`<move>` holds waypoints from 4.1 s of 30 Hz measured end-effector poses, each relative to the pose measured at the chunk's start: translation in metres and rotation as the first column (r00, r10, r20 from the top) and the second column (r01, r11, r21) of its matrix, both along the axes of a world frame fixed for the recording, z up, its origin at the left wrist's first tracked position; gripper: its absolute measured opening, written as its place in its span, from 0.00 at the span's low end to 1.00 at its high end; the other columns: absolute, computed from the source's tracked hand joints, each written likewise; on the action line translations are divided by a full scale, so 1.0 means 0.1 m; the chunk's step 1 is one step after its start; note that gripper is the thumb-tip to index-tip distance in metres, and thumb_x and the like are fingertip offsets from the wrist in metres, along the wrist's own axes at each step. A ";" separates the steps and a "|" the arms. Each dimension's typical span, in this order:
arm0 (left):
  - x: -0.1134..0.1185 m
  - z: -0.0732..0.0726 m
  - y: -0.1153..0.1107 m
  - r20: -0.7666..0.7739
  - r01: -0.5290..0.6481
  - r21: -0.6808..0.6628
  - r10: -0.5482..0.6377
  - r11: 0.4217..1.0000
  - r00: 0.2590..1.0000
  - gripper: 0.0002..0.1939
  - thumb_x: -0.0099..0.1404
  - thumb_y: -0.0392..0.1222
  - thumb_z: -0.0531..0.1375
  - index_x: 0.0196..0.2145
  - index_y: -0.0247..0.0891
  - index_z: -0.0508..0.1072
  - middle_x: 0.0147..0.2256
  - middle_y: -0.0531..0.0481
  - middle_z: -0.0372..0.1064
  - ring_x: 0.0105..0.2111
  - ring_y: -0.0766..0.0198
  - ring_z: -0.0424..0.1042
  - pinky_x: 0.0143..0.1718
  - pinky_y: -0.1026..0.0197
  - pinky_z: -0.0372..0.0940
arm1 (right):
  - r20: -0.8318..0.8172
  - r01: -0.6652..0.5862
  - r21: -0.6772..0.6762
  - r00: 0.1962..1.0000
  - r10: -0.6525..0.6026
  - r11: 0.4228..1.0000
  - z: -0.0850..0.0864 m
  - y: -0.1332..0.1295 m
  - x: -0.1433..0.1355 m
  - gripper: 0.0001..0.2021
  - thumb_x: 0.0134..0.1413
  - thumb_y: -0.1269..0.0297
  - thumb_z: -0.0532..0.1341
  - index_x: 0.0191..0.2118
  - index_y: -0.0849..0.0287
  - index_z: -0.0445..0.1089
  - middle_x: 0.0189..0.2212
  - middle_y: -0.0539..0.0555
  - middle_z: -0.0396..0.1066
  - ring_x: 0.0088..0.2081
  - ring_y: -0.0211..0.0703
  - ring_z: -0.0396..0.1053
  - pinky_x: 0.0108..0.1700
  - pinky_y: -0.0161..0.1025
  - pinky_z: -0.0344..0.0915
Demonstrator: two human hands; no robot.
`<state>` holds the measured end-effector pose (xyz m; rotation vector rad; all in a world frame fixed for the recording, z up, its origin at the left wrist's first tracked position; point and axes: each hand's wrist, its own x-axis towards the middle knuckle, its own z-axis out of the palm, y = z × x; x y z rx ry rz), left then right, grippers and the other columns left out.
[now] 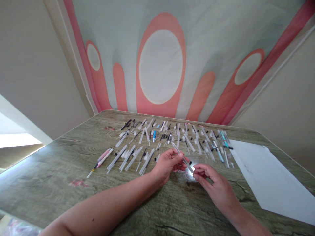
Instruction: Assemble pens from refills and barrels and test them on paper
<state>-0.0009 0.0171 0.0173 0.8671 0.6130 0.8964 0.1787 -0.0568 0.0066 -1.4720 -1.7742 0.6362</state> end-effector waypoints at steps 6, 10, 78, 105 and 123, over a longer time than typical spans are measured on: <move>0.01 -0.01 -0.01 0.020 0.020 -0.026 -0.020 0.999 1.000 0.15 0.56 0.46 0.63 0.34 0.33 0.65 0.32 0.44 0.73 0.23 0.69 0.70 0.28 0.65 0.66 | 0.123 -0.008 0.062 0.992 0.001 0.998 0.01 -0.01 0.02 0.11 0.57 0.55 0.57 0.43 0.53 0.65 0.32 0.50 0.73 0.32 0.40 0.72 0.37 0.35 0.67; 0.01 -0.02 -0.01 0.015 0.010 -0.018 -0.010 1.000 1.000 0.15 0.57 0.46 0.63 0.34 0.33 0.66 0.33 0.44 0.73 0.23 0.69 0.70 0.28 0.65 0.66 | 0.199 -0.060 0.121 0.979 0.034 0.991 0.03 -0.01 0.01 0.09 0.59 0.57 0.54 0.39 0.54 0.68 0.32 0.50 0.73 0.33 0.40 0.72 0.36 0.34 0.66; -0.07 0.04 0.12 0.087 -0.034 -0.010 0.035 0.999 0.996 0.09 0.61 0.41 0.59 0.32 0.32 0.65 0.36 0.42 0.72 0.25 0.70 0.70 0.30 0.65 0.67 | 0.159 0.033 0.075 0.986 -0.045 0.997 0.05 -0.02 0.02 0.11 0.58 0.53 0.55 0.32 0.54 0.67 0.23 0.47 0.69 0.25 0.37 0.67 0.29 0.33 0.61; -0.07 -0.01 0.16 0.113 -0.132 -0.034 0.135 0.991 0.984 0.09 0.61 0.41 0.60 0.35 0.33 0.65 0.39 0.42 0.71 0.29 0.68 0.72 0.34 0.64 0.69 | -0.170 0.035 -0.076 0.984 -0.047 0.996 0.05 0.29 -0.04 0.12 0.55 0.55 0.57 0.41 0.56 0.70 0.34 0.52 0.73 0.33 0.40 0.70 0.35 0.36 0.67; -0.05 -0.01 0.11 0.120 -0.095 -0.059 0.101 0.994 0.988 0.09 0.61 0.40 0.60 0.37 0.33 0.67 0.39 0.42 0.71 0.30 0.67 0.73 0.36 0.63 0.69 | -0.315 0.110 -0.014 0.943 -0.109 0.994 0.03 0.25 -0.10 0.12 0.50 0.56 0.62 0.37 0.58 0.67 0.29 0.52 0.71 0.31 0.41 0.69 0.33 0.36 0.67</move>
